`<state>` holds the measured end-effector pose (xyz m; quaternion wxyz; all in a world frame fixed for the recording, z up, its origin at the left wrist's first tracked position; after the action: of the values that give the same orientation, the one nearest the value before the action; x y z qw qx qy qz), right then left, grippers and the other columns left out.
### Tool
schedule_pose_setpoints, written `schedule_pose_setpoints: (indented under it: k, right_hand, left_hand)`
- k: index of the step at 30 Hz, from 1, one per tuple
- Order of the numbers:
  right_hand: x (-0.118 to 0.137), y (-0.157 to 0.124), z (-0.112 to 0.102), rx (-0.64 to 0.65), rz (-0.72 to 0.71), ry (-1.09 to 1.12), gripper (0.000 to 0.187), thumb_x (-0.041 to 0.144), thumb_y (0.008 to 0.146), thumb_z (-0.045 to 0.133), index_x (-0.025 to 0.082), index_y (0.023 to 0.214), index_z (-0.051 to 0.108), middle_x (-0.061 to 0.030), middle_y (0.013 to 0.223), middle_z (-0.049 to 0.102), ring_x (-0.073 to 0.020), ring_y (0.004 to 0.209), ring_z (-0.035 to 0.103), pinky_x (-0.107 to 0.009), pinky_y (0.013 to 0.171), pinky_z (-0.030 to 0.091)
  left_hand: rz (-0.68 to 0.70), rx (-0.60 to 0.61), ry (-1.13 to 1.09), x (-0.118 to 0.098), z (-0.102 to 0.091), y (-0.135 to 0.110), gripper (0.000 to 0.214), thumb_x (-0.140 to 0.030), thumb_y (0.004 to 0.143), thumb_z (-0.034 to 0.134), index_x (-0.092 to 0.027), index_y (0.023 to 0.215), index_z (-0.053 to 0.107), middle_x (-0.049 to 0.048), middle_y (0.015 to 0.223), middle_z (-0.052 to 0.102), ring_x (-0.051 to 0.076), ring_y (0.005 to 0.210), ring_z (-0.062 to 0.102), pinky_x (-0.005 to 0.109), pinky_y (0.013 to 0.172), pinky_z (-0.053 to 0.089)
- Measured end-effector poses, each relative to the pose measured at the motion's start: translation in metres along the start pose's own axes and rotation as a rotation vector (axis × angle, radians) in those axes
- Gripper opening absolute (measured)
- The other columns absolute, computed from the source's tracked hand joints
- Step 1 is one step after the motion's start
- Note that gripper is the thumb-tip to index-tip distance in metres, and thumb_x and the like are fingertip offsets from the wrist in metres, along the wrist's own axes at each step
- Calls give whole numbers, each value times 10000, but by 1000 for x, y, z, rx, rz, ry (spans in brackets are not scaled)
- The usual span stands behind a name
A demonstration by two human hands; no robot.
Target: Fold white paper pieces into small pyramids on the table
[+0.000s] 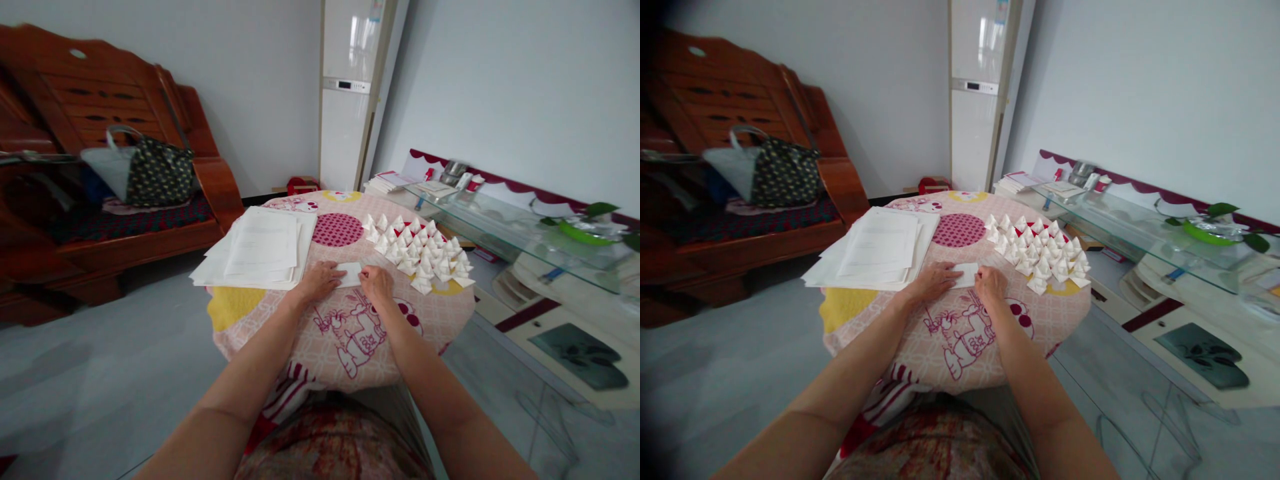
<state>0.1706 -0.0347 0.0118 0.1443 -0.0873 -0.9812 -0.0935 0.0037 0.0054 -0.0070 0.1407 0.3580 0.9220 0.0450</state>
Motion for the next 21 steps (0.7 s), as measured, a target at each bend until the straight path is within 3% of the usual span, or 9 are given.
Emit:
schedule_pose_setpoints:
  k: [3,6,10,14,21]
  right_hand:
    - [2,-3,-5,-78,-25,-20,237,222,977,552,169,994,782,-123,994,776,-217,898,687,-284,743,415]
    - [15,-8,-8,-174,-175,23,261,180,990,507,149,992,767,-123,999,760,-206,918,670,-272,772,414]
    - [34,-12,2,-59,-322,82,219,172,953,554,170,957,773,-97,960,768,-198,913,675,-258,772,418]
    - [30,-9,10,107,-177,101,204,195,904,584,188,912,788,-86,899,786,-203,850,695,-265,708,423]
    - [27,-8,6,185,-64,148,174,245,825,650,207,913,795,-73,902,794,-210,876,713,-261,711,445]
  left_hand:
    - [2,-9,6,-3,-1,-1,392,-259,933,620,-266,1318,693,111,1429,623,292,1303,589,479,1138,447]
    - [4,-17,0,-5,-1,-1,405,-259,919,645,-272,1321,693,112,1423,626,295,1291,595,475,1135,452]
    - [15,-13,32,-8,-4,-1,400,-226,912,642,-280,1303,706,117,1398,638,283,1293,593,447,1146,438]
    - [1,-2,49,-9,-5,-1,396,-243,907,651,-282,1298,705,114,1396,642,284,1286,598,457,1131,446]
    - [-2,-14,41,-11,-8,-3,363,-313,952,616,-267,1301,705,129,1414,628,272,1309,586,443,1134,448]
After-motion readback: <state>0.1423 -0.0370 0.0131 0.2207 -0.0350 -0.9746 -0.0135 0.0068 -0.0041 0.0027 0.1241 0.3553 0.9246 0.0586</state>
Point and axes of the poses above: each hand's wrist, its own y-axis towards the middle knuckle, its own z-axis out of the palm, x = y × z, the point moved 5 cm from there along y, towards the middle knuckle
